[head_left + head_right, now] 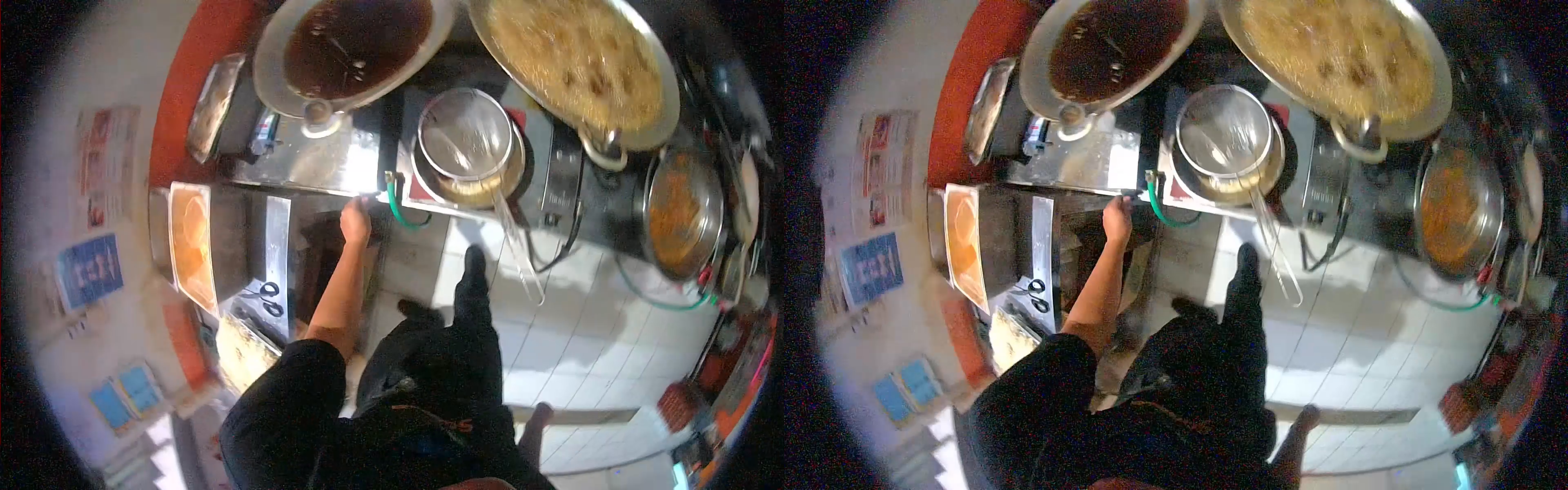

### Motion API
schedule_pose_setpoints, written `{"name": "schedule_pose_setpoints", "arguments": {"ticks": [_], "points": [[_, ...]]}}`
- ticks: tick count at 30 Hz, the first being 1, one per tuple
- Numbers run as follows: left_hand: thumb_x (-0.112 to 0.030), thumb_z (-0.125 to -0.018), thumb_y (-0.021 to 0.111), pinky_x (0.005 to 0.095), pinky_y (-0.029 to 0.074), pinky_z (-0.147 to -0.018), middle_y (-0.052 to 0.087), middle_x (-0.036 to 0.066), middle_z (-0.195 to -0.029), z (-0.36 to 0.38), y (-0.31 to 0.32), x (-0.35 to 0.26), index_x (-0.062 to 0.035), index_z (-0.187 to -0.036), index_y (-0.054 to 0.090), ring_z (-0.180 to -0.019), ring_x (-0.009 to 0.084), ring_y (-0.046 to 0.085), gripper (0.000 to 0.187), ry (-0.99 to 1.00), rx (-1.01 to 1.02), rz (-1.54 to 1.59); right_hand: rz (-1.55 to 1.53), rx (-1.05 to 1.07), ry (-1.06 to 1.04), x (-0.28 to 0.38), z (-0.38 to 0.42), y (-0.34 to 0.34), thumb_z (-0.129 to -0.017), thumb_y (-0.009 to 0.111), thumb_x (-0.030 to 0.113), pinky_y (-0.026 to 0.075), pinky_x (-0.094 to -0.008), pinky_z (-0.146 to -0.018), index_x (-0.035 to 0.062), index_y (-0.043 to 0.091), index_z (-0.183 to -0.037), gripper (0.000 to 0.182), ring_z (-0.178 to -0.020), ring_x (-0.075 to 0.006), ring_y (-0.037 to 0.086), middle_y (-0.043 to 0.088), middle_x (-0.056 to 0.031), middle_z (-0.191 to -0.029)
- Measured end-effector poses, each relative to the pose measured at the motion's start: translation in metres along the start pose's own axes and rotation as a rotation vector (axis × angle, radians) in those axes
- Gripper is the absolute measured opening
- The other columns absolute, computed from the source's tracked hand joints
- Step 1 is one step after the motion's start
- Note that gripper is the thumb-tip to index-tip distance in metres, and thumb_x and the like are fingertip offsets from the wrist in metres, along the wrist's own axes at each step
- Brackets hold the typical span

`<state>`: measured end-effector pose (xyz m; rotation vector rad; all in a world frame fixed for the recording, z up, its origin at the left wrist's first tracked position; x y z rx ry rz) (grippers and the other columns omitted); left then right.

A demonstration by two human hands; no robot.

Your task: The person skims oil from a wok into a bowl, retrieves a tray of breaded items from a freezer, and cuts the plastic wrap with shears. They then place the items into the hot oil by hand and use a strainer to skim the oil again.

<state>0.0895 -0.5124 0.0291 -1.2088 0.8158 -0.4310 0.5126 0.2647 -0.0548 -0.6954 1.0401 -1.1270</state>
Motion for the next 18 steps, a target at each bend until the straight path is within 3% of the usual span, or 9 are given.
{"name": "schedule_pose_setpoints", "arguments": {"ticks": [1,4,5,6,9,12,13,15,18], "points": [[-0.026,-0.091,0.045,0.0405,0.047,-0.066,0.061,0.016,-0.08,-0.001,0.003,0.002,-0.002,-0.089,0.058,-0.072,0.0311,0.059,0.027,-0.02,-0.002,0.154,-0.016,0.349,0.296,-0.006,0.014,0.048,-0.082,0.048,0.016,0.046,-0.0343,-0.059,0.0064,0.06,-0.076,0.017,-0.072,-0.0207,0.059,0.062,-0.0093,-0.075],[-0.024,-0.093,0.045,0.0281,0.043,-0.051,0.059,0.006,-0.073,-0.012,0.053,0.042,0.0001,-0.089,0.058,-0.057,0.0127,0.052,0.028,-0.152,0.018,0.967,-1.33,-0.07,0.509,0.026,-0.025,-0.096,-0.082,0.05,0.013,0.038,-0.0288,-0.05,0.0113,0.054,-0.076,0.007,-0.058,-0.0101,0.048,0.051,-0.0021,-0.065],[-0.024,-0.093,0.044,0.0224,0.033,-0.041,0.059,0.003,-0.074,-0.005,0.045,0.035,-0.0049,-0.09,0.056,-0.047,0.0077,0.043,0.023,-0.361,0.168,1.007,-1.32,0.036,0.724,0.025,-0.021,-0.073,-0.079,0.052,0.012,0.042,-0.0294,-0.056,0.0054,0.056,-0.077,0.008,-0.063,-0.0126,0.052,0.056,-0.0067,-0.071],[-0.028,-0.094,0.043,0.0197,0.024,-0.037,0.056,0.002,-0.069,-0.002,0.046,0.027,-0.009,-0.085,0.052,-0.041,0.0058,0.034,0.022,-0.462,0.137,1.089,-0.766,-0.153,0.351,0.021,-0.008,-0.021,-0.077,0.053,0.009,0.045,-0.0315,-0.061,-0.0015,0.059,-0.083,0.014,-0.066,-0.0163,0.055,0.059,-0.0108,-0.075],[-0.03,-0.095,0.041,0.021,0.025,-0.037,0.05,0.001,-0.063,-0.012,0.051,0.032,-0.0106,-0.079,0.047,-0.041,0.0082,0.034,0.026,-0.636,0.274,1.24,-0.998,0.13,0.724,0.047,-0.048,-0.117,-0.077,0.054,0.009,0.046,-0.0331,-0.075,-0.0042,0.06,-0.094,0.022,-0.083,-0.0212,0.058,0.062,-0.0149,-0.086],[-0.033,-0.097,0.031,0.0236,0.023,-0.038,0.042,0.0,-0.058,-0.013,0.058,0.028,-0.0072,-0.075,0.045,-0.044,0.0106,0.03,0.037,-0.996,0.498,1.562,-1.424,0.07,0.926,0.062,-0.029,-0.084,-0.078,0.054,0.008,0.044,-0.0311,-0.079,-0.0038,0.059,-0.096,0.023,-0.087,-0.0203,0.057,0.062,-0.0125,-0.091],[-0.034,-0.097,0.029,0.0237,0.023,-0.038,0.042,0.0,-0.058,-0.016,0.057,0.028,-0.0066,-0.074,0.045,-0.043,0.0106,0.03,0.039,-0.977,0.496,1.517,-1.149,0.083,0.826,0.064,-0.024,-0.073,-0.078,0.055,0.008,0.044,-0.0291,-0.074,-0.003,0.058,-0.097,0.022,-0.08,-0.0169,0.054,0.059,-0.0079,-0.087],[-0.035,-0.097,0.027,0.0237,0.024,-0.038,0.041,0.0,-0.058,-0.014,0.057,0.03,-0.006,-0.073,0.045,-0.043,0.0106,0.03,0.041,-0.957,0.492,1.463,-1.261,0.133,0.957,0.075,-0.02,-0.087,-0.079,0.055,0.008,0.044,-0.029,-0.074,-0.0025,0.058,-0.098,0.022,-0.08,-0.0163,0.054,0.059,-0.0068,-0.086],[-0.034,-0.096,0.033,0.0238,0.024,-0.039,0.043,-0.001,-0.061,-0.004,0.056,0.028,-0.0066,-0.077,0.047,-0.045,0.0097,0.032,0.037,-0.708,0.547,1.426,-1.439,0.211,1.096,0.082,0.007,-0.063,-0.079,0.056,0.008,0.043,-0.0284,-0.076,-0.0029,0.058,-0.101,0.024,-0.083,-0.0162,0.054,0.059,-0.0079,-0.091]]}}
Point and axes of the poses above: each hand's wrist, its own z-axis away from the middle knuckle, its own y-axis out of the palm, x = y × z, the point moved 5 cm from there along -z, towards the middle knuckle
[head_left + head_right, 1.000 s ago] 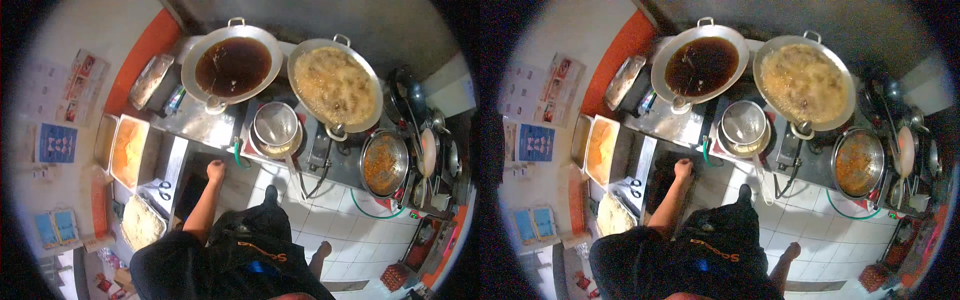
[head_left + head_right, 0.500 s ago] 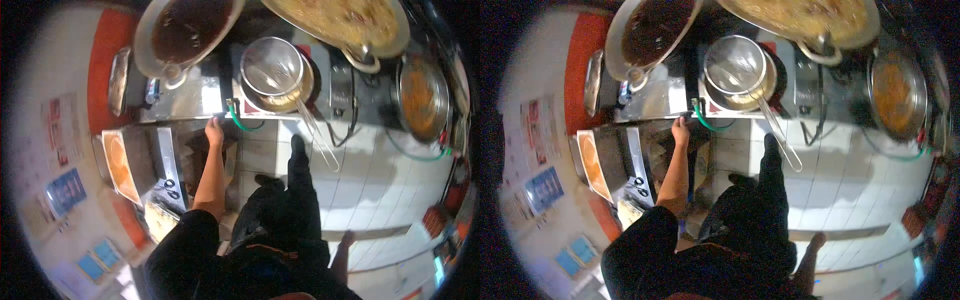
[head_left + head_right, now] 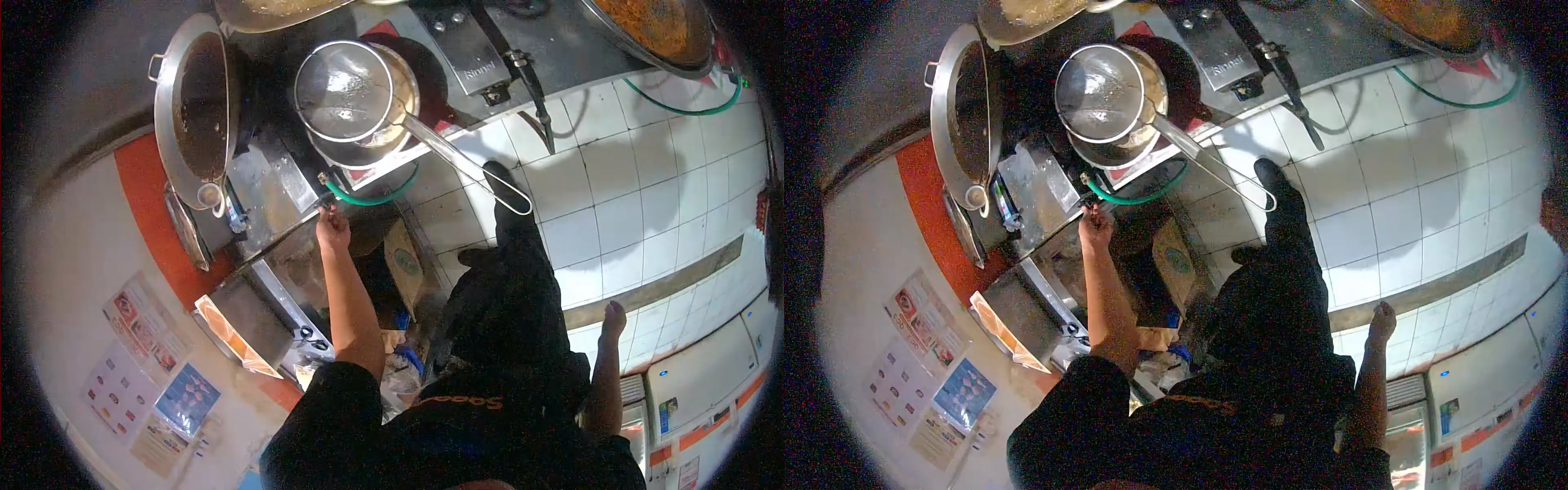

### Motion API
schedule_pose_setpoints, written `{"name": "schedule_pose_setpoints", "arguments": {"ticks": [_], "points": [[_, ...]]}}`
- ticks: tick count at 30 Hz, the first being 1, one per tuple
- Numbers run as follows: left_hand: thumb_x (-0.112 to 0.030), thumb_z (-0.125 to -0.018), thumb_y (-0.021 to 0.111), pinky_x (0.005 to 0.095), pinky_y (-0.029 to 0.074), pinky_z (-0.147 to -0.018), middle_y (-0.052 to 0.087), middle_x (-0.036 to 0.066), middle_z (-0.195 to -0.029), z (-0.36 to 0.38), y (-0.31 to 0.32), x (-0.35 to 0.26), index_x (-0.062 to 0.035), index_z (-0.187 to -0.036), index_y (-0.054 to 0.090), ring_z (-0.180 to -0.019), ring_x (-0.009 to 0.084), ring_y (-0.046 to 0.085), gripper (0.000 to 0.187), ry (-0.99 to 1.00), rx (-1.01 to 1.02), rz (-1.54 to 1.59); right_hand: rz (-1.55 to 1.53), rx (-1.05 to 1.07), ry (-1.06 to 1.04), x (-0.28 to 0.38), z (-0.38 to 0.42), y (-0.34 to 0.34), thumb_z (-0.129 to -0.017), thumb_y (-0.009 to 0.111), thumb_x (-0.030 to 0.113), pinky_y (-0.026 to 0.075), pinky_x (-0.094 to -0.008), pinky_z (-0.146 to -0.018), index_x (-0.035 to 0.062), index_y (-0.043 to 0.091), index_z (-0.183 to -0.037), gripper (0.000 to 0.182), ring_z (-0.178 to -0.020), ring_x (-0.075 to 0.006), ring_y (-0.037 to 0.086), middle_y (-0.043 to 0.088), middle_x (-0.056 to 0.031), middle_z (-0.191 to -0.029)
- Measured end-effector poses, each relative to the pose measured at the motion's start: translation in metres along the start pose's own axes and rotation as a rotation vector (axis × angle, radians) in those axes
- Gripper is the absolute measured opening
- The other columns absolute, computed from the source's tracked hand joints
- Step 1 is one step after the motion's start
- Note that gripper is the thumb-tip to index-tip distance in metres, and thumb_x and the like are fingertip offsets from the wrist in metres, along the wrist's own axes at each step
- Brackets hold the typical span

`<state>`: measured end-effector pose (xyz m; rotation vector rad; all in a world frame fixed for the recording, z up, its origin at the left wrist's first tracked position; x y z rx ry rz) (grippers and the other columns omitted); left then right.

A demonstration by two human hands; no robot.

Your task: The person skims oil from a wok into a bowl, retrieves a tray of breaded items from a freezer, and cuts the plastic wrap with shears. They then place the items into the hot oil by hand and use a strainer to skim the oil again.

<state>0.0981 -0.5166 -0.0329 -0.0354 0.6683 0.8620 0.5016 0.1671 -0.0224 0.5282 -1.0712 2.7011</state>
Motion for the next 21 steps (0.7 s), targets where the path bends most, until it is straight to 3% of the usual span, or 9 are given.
{"name": "schedule_pose_setpoints", "arguments": {"ticks": [2,7,9,13,17,18,19,20,21], "points": [[-0.033,-0.095,0.039,0.0229,0.024,-0.04,0.047,-0.002,-0.066,-0.002,-0.007,0.0,-0.0095,-0.083,0.049,-0.047,0.0082,0.033,0.029,0.153,-0.05,-0.206,-0.187,-0.035,0.144,-0.026,-0.001,0.0,-0.08,0.056,0.006,0.043,-0.0287,-0.079,-0.0048,0.056,-0.104,0.026,-0.087,-0.0178,0.054,0.058,-0.0097,-0.094],[-0.035,-0.094,0.042,0.0213,0.025,-0.04,0.056,-0.002,-0.078,0.0,-0.004,0.006,-0.0149,-0.089,0.047,-0.049,0.0066,0.035,0.021,0.215,0.0,-0.161,-0.13,-0.051,0.126,-0.039,0.002,-0.011,-0.081,0.055,0.004,0.043,-0.0284,-0.08,-0.0059,0.056,-0.105,0.027,-0.087,-0.0186,0.053,0.058,-0.0104,-0.096],[-0.037,-0.093,0.042,0.0215,0.026,-0.04,0.057,-0.002,-0.077,-0.01,-0.014,0.004,-0.0147,-0.091,0.047,-0.047,0.0068,0.036,0.023,0.176,-0.062,-0.012,-0.162,-0.055,0.129,-0.038,0.004,-0.008,-0.081,0.055,0.004,0.043,-0.0284,-0.081,-0.0058,0.056,-0.106,0.026,-0.088,-0.0187,0.054,0.058,-0.0103,-0.097],[-0.038,-0.093,0.041,0.0222,0.026,-0.039,0.058,-0.002,-0.074,-0.003,0.0,0.004,-0.014,-0.087,0.049,-0.044,0.007,0.037,0.026,0.181,-0.07,-0.096,-0.161,-0.078,0.148,-0.045,0.005,-0.002,-0.08,0.055,0.004,0.043,-0.0282,-0.08,-0.006,0.055,-0.104,0.026,-0.087,-0.0186,0.054,0.058,-0.0106,-0.096],[-0.031,-0.091,0.051,0.0219,0.027,-0.037,0.057,-0.002,-0.069,0.022,-0.003,0.021,-0.014,-0.077,0.052,-0.042,0.007,0.039,0.022,-0.01,-0.216,-0.031,-0.131,0.003,0.14,-0.05,-0.004,0.011,-0.078,0.055,0.007,0.044,-0.0276,-0.078,-0.0054,0.055,-0.103,0.028,-0.085,-0.018,0.054,0.058,-0.0109,-0.091],[-0.027,-0.089,0.055,0.0215,0.027,-0.037,0.056,-0.002,-0.069,0.028,-0.012,0.025,-0.0143,-0.074,0.052,-0.042,0.0071,0.04,0.02,-0.096,-0.293,-0.025,-0.142,0.0,0.027,-0.063,-0.015,0.016,-0.077,0.055,0.008,0.045,-0.0247,-0.07,-0.0047,0.055,-0.104,0.029,-0.08,-0.0152,0.054,0.058,-0.0101,-0.087],[-0.02,-0.084,0.061,0.0201,0.029,-0.038,0.056,-0.004,-0.069,0.014,-0.038,0.029,-0.0145,-0.078,0.054,-0.046,0.007,0.042,0.011,-0.05,0.074,-0.054,-0.126,0.065,0.07,-0.042,-0.015,0.022,-0.078,0.055,0.008,0.044,-0.0235,-0.065,-0.0047,0.055,-0.104,0.029,-0.077,-0.0139,0.054,0.058,-0.01,-0.087],[-0.02,-0.084,0.061,0.0201,0.029,-0.038,0.056,-0.004,-0.069,0.035,-0.026,0.027,-0.0145,-0.078,0.054,-0.046,0.007,0.042,0.011,-0.027,0.085,-0.027,-0.107,0.13,0.112,-0.025,-0.015,0.028,-0.078,0.055,0.009,0.044,-0.0223,-0.061,-0.0048,0.055,-0.104,0.029,-0.075,-0.0127,0.055,0.058,-0.01,-0.087],[-0.02,-0.083,0.062,0.0198,0.03,-0.04,0.057,-0.004,-0.071,0.055,-0.015,0.032,-0.0143,-0.082,0.056,-0.048,0.0068,0.043,0.009,-0.023,0.036,-0.114,-0.329,0.168,0.12,-0.028,-0.027,0.041,-0.077,0.058,0.01,0.042,-0.0206,-0.055,-0.0041,0.054,-0.105,0.031,-0.069,-0.012,0.054,0.059,-0.0095,-0.087]]}}
Point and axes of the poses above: each hand's wrist, its own z-axis away from the middle knuckle, its own y-axis out of the palm, x = y × z, the point moved 5 cm from there along -z, towards the middle knuckle
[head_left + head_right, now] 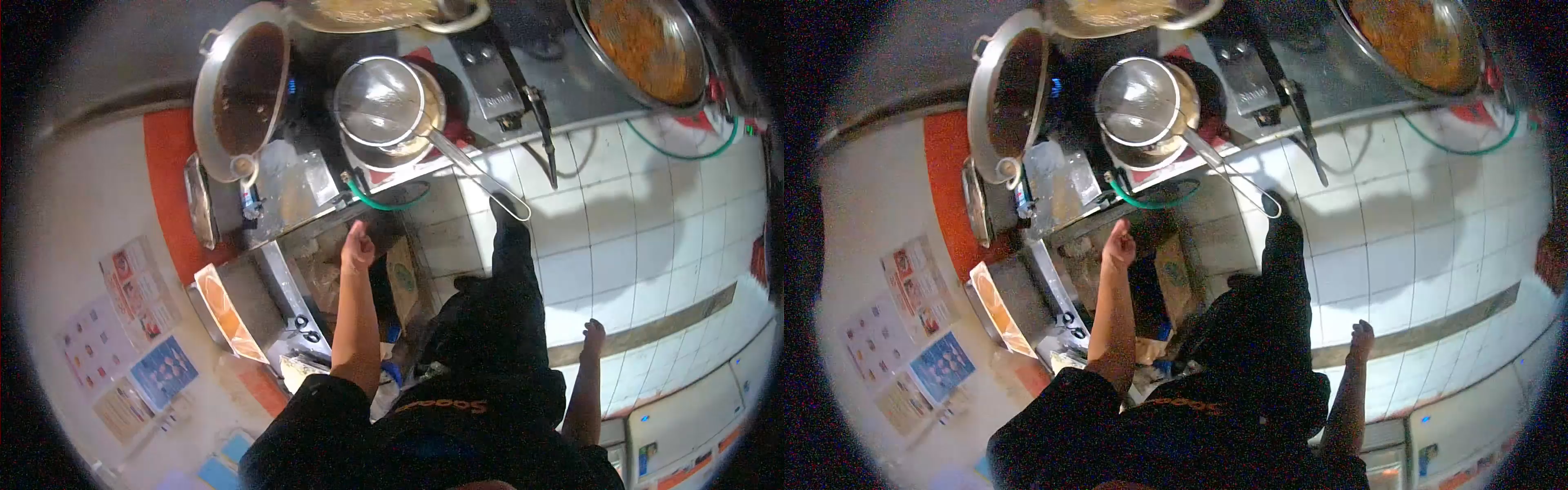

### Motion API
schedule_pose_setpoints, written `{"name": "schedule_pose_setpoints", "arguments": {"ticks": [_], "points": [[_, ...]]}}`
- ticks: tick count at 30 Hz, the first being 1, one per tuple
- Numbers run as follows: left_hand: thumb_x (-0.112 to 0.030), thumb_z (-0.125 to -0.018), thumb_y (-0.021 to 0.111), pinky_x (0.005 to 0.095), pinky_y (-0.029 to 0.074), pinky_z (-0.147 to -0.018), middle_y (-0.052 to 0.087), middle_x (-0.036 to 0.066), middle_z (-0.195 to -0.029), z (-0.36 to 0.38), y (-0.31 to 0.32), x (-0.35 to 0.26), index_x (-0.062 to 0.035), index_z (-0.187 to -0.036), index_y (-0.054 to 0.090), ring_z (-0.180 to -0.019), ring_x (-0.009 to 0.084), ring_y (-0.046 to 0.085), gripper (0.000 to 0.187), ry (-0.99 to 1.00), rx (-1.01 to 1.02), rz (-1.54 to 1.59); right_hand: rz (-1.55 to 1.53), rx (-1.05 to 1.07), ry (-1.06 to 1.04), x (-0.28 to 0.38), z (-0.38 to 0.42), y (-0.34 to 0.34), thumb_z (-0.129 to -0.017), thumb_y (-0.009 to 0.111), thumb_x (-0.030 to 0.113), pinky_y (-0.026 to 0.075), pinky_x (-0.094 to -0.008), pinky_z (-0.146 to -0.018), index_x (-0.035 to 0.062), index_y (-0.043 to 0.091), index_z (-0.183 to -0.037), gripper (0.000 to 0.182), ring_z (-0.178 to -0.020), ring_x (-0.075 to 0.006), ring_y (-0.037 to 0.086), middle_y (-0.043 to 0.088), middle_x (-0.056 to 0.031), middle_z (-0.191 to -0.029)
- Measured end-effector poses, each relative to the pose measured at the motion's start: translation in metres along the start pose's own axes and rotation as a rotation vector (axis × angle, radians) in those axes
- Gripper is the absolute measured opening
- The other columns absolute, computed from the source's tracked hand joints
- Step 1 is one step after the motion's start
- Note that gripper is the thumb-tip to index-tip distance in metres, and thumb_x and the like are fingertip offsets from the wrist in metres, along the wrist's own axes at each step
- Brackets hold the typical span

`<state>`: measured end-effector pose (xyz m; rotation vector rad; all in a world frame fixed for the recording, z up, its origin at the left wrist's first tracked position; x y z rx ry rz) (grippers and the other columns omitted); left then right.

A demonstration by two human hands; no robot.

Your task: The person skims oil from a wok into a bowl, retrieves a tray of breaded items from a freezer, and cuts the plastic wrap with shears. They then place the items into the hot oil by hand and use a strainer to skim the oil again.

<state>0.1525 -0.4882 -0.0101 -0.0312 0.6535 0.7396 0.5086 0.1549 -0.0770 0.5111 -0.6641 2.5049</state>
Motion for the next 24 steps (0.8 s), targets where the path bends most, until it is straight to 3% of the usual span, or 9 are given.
{"name": "schedule_pose_setpoints", "arguments": {"ticks": [4,7,11,13,16,17,18,21,24], "points": [[-0.024,-0.079,0.067,0.0184,0.032,-0.043,0.062,-0.001,-0.082,0.066,0.026,0.021,-0.0132,-0.093,0.059,-0.054,0.0046,0.044,0.019,0.085,0.01,-0.321,0.029,0.231,-0.18,0.093,0.029,0.078,-0.079,0.057,0.016,0.045,-0.0248,-0.066,0.0008,0.056,-0.105,0.031,-0.076,-0.0142,0.057,0.061,-0.0077,-0.092],[-0.02,-0.085,0.058,0.0213,0.029,-0.047,0.049,-0.006,-0.066,0.12,0.015,0.034,-0.0121,-0.093,0.059,-0.054,0.0052,0.038,0.012,0.015,0.079,-0.318,-0.02,0.466,-0.299,0.138,0.038,0.137,-0.079,0.057,0.016,0.036,-0.0203,-0.059,0.0096,0.059,-0.104,0.026,-0.073,-0.0104,0.056,0.061,-0.0003,-0.088],[-0.023,-0.087,0.054,0.0213,0.028,-0.048,0.043,-0.008,-0.064,0.166,-0.006,0.046,-0.0141,-0.092,0.059,-0.053,0.0045,0.035,0.011,-0.084,-0.05,0.082,0.189,0.57,-0.379,0.198,0.089,0.215,-0.079,0.058,0.015,0.041,-0.0221,-0.062,0.0068,0.06,-0.098,0.02,-0.072,-0.01,0.056,0.061,-0.0001,-0.088],[-0.025,-0.087,0.054,0.0207,0.027,-0.047,0.045,-0.008,-0.066,0.18,0.024,0.02,-0.014,-0.095,0.06,-0.053,0.0038,0.034,0.015,0.03,-0.104,0.014,0.152,0.666,-0.346,0.229,0.154,0.247,-0.079,0.059,0.014,0.042,-0.0225,-0.063,0.0064,0.06,-0.097,0.02,-0.072,-0.0109,0.057,0.062,-0.0005,-0.087],[-0.023,-0.087,0.058,0.0207,0.03,-0.05,0.047,-0.008,-0.068,0.199,0.101,-0.058,-0.0104,-0.114,0.054,-0.057,0.0026,0.037,0.03,0.418,0.204,-0.002,0.294,0.759,-0.331,0.246,0.209,0.28,-0.079,0.06,0.015,0.042,-0.0219,-0.065,0.0064,0.06,-0.099,0.021,-0.072,-0.012,0.059,0.064,-0.0027,-0.088],[-0.018,-0.087,0.056,0.0206,0.038,-0.063,0.054,0.004,-0.109,0.199,0.118,-0.075,-0.0101,-0.131,0.038,-0.079,0.0118,0.052,0.048,0.482,0.298,0.02,0.344,0.771,-0.338,0.255,0.233,0.286,-0.079,0.06,0.015,0.042,-0.0219,-0.065,0.0064,0.06,-0.099,0.021,-0.073,-0.0122,0.059,0.065,-0.0035,-0.089],[-0.012,-0.085,0.058,0.026,0.044,-0.072,0.043,0.01,-0.129,0.212,0.135,-0.1,-0.0098,-0.139,0.023,-0.096,0.0168,0.055,0.064,0.628,0.215,-0.034,0.358,0.777,-0.353,0.261,0.243,0.292,-0.08,0.06,0.016,0.042,-0.022,-0.064,0.0064,0.06,-0.099,0.021,-0.073,-0.0118,0.059,0.065,-0.0038,-0.09],[-0.006,-0.082,0.06,0.0315,0.044,-0.083,0.031,0.014,-0.139,0.23,0.142,-0.136,-0.0082,-0.14,0.019,-0.112,0.0223,0.05,0.071,0.935,0.199,-0.274,0.237,0.729,-0.678,0.311,0.253,0.315,-0.082,0.056,0.01,0.042,-0.023,-0.063,0.0051,0.06,-0.097,0.016,-0.072,-0.0124,0.059,0.064,-0.0048,-0.087],[0.0,-0.081,0.06,0.0305,0.043,-0.087,0.042,0.012,-0.126,0.2,0.088,-0.112,-0.0043,-0.133,0.032,-0.107,0.021,0.051,0.059,0.976,0.161,-0.455,0.324,0.324,-1.286,0.39,0.243,0.343,-0.078,0.063,0.019,0.046,-0.0269,-0.069,0.0022,0.059,-0.095,0.025,-0.075,-0.0153,0.06,0.064,-0.0077,-0.085]]}}
Point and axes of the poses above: each hand's wrist, its own z-axis away from the middle knuckle, its own y-axis out of the palm, x = y × z, the point moved 5 cm from there along -z, towards the middle knuckle
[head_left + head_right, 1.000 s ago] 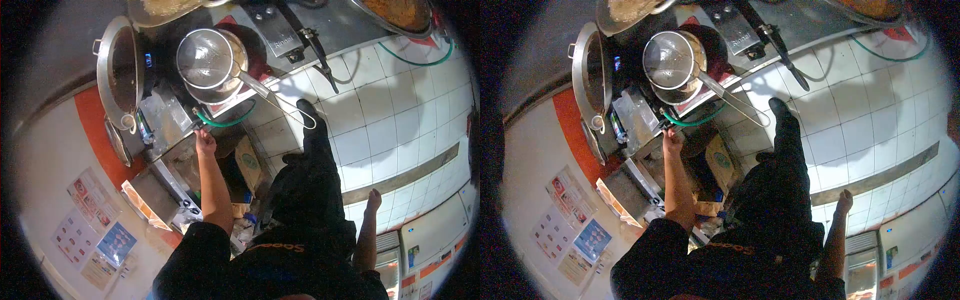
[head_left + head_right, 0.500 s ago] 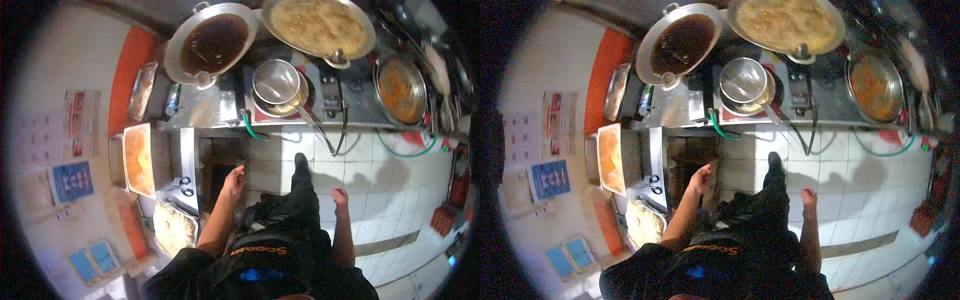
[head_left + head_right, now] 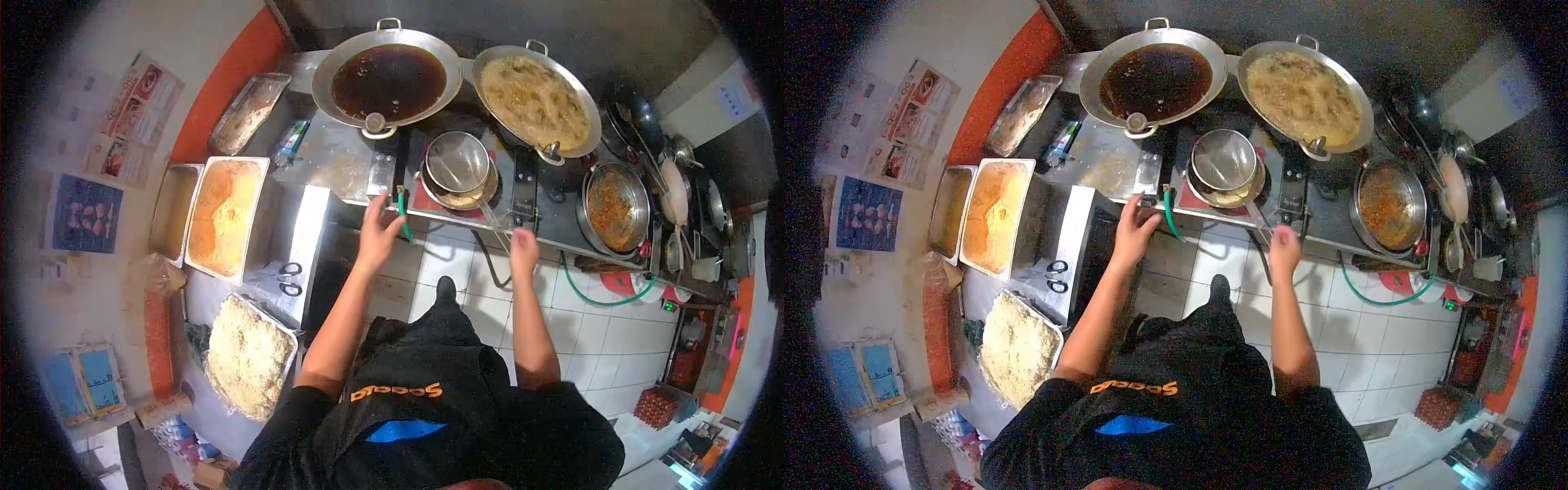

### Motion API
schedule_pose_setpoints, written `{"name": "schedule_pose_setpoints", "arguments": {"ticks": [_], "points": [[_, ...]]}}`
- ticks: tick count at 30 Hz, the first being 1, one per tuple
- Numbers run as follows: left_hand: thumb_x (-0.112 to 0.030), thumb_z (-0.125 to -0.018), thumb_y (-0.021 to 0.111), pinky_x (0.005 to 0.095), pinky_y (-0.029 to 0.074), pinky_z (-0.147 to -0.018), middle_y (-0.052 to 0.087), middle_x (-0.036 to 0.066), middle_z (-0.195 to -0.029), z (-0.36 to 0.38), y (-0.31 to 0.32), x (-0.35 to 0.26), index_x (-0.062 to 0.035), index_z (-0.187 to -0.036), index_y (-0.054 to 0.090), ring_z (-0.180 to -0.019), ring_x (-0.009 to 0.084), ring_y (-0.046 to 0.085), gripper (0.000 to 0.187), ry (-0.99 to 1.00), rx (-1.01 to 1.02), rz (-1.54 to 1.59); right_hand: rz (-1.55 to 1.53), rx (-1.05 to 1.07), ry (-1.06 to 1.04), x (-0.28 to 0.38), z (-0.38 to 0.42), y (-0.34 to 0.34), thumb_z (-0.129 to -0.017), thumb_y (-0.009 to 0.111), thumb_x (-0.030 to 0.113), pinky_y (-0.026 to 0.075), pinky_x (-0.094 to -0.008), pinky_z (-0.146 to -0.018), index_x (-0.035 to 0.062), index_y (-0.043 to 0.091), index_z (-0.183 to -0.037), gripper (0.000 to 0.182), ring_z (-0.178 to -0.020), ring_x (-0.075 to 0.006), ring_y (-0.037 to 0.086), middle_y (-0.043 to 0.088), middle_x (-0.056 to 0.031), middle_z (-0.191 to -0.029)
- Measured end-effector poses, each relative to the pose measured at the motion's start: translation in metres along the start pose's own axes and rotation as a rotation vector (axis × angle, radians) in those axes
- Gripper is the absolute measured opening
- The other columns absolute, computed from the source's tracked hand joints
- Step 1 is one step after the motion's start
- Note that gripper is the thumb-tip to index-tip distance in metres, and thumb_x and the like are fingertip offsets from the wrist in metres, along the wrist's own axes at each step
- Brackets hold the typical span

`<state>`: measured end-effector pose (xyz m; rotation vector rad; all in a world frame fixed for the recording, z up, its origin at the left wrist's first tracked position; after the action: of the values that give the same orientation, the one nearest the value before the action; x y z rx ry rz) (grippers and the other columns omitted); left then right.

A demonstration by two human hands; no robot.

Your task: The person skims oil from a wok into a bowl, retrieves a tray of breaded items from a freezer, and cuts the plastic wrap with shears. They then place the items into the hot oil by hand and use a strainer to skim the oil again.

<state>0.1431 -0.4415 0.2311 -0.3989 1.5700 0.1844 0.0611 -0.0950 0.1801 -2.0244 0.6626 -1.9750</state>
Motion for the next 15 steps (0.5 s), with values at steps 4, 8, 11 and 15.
{"name": "schedule_pose_setpoints", "arguments": {"ticks": [4,8,11,15], "points": [[-0.001,-0.077,0.062,0.0287,0.046,-0.08,0.056,0.01,-0.103,0.091,-0.055,0.032,-0.0018,-0.106,0.057,-0.095,0.0198,0.056,0.03,-0.062,-0.106,-0.288,0.455,0.844,0.427,-0.084,-0.062,0.059,-0.076,0.067,0.026,0.05,-0.0307,-0.061,-0.0012,0.057,-0.097,0.036,-0.07,-0.0202,0.063,0.064,-0.0113,-0.082],[-0.006,-0.077,0.061,0.03,0.047,-0.075,0.064,0.013,-0.089,0.199,-0.097,0.085,0.0011,-0.093,0.062,-0.084,0.0203,0.062,0.018,-0.345,-0.037,-0.441,-0.206,1.019,0.766,-0.046,-0.025,0.063,-0.085,0.058,0.018,0.048,-0.0298,-0.045,0.005,0.048,-0.098,0.021,-0.047,-0.0173,0.055,0.053,-0.0053,-0.064],[-0.012,-0.079,0.061,0.0299,0.047,-0.072,0.065,0.012,-0.085,0.275,-0.12,0.122,-0.0017,-0.091,0.063,-0.079,0.0186,0.063,0.016,-0.576,-0.075,-0.459,-0.43,0.999,0.655,-0.011,-0.013,0.043,-0.087,0.054,0.019,0.042,-0.0277,-0.04,0.0069,0.047,-0.095,0.017,-0.041,-0.0132,0.045,0.047,-0.0017,-0.061],[-0.017,-0.081,0.057,0.0355,0.049,-0.067,0.064,0.011,-0.08,0.389,-0.14,0.219,-0.0039,-0.085,0.064,-0.071,0.0165,0.062,0.016,-0.876,-0.24,-0.49,-0.35,1.014,0.543,0.015,0.007,0.0,-0.088,0.053,0.019,0.038,-0.0267,-0.039,0.005,0.045,-0.101,0.02,-0.042,-0.0117,0.043,0.046,-0.0016,-0.061]]}}
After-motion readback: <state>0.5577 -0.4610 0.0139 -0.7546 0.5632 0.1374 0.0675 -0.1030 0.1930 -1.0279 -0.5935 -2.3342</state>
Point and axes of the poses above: each hand's wrist, its own z-axis away from the middle knuckle, its own y-axis out of the palm, x = y × z, the point moved 5 cm from there along -z, towards the middle knuckle
